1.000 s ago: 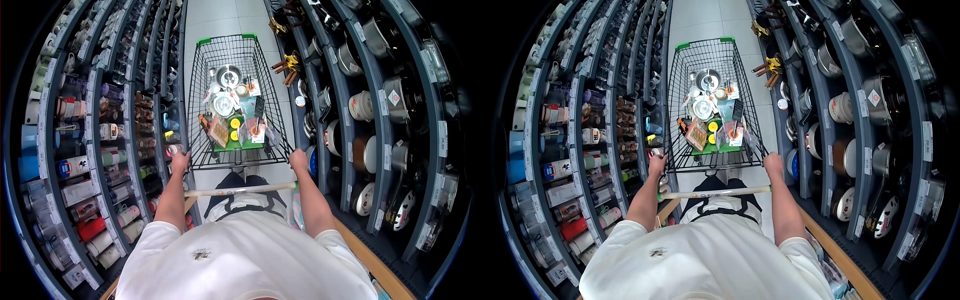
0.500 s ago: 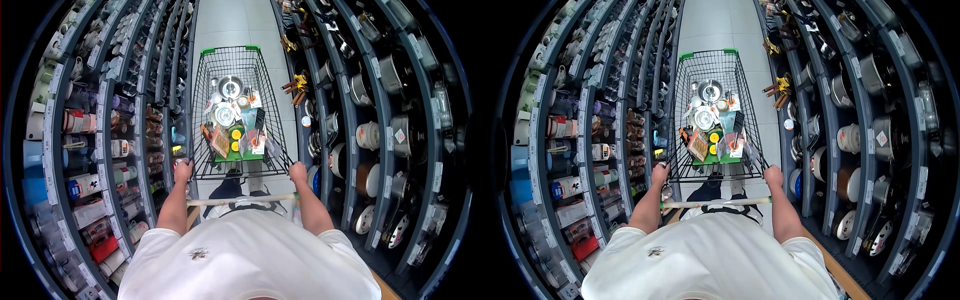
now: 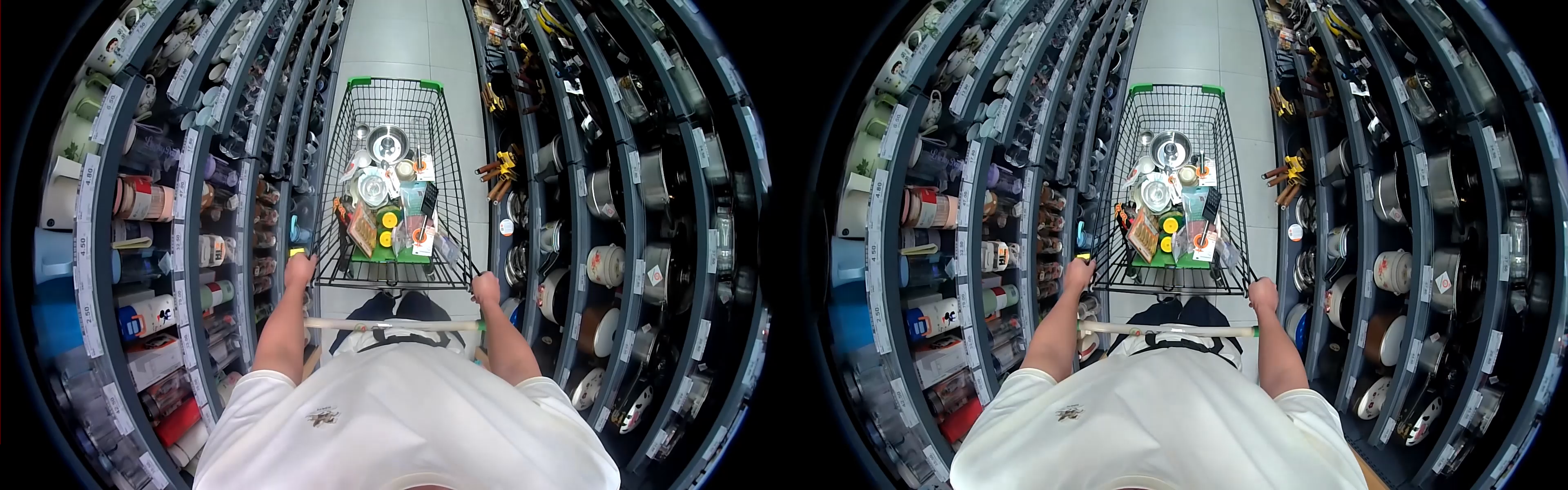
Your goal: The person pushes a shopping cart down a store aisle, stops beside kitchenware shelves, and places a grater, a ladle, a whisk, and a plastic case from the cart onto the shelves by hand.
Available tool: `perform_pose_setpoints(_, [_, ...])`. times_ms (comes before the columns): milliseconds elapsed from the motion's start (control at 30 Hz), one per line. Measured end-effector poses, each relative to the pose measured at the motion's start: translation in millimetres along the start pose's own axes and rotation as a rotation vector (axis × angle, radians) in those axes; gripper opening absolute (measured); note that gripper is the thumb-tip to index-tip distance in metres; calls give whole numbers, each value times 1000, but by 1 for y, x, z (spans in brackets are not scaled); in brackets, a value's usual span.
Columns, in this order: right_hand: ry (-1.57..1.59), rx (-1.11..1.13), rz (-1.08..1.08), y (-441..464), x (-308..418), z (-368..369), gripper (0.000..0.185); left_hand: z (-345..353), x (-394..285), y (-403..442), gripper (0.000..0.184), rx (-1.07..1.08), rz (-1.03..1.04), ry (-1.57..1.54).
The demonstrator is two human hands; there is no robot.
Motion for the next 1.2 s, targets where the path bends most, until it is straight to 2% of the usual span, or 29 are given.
perform_pose_setpoints(200, [11, 9, 34, 9, 26, -8, 30, -16, -13, 18, 44, 47, -29, -4])
perform_pose_setpoints(533, [-21, 28, 17, 45, 70, -25, 31, -31, -40, 52, 46, 3, -39, -29])
perform_pose_setpoints(700, [-24, 39, 15, 70, 107, -43, 31, -45, -62, 79, 47, -57, -20, -24])
perform_pose_setpoints(1200, [-27, 10, -49, 163, 236, -91, 31, -105, -145, 170, 46, -62, -28, -53])
Point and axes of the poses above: each hand's wrist, its own y-axis towards the middle knuckle, its own z-axis out of the palm, x = y × z, the point moved 3 cm from there along y, towards the middle knuckle, and after that the axes turned 2 degrees about -y, right-handed, at the moved point
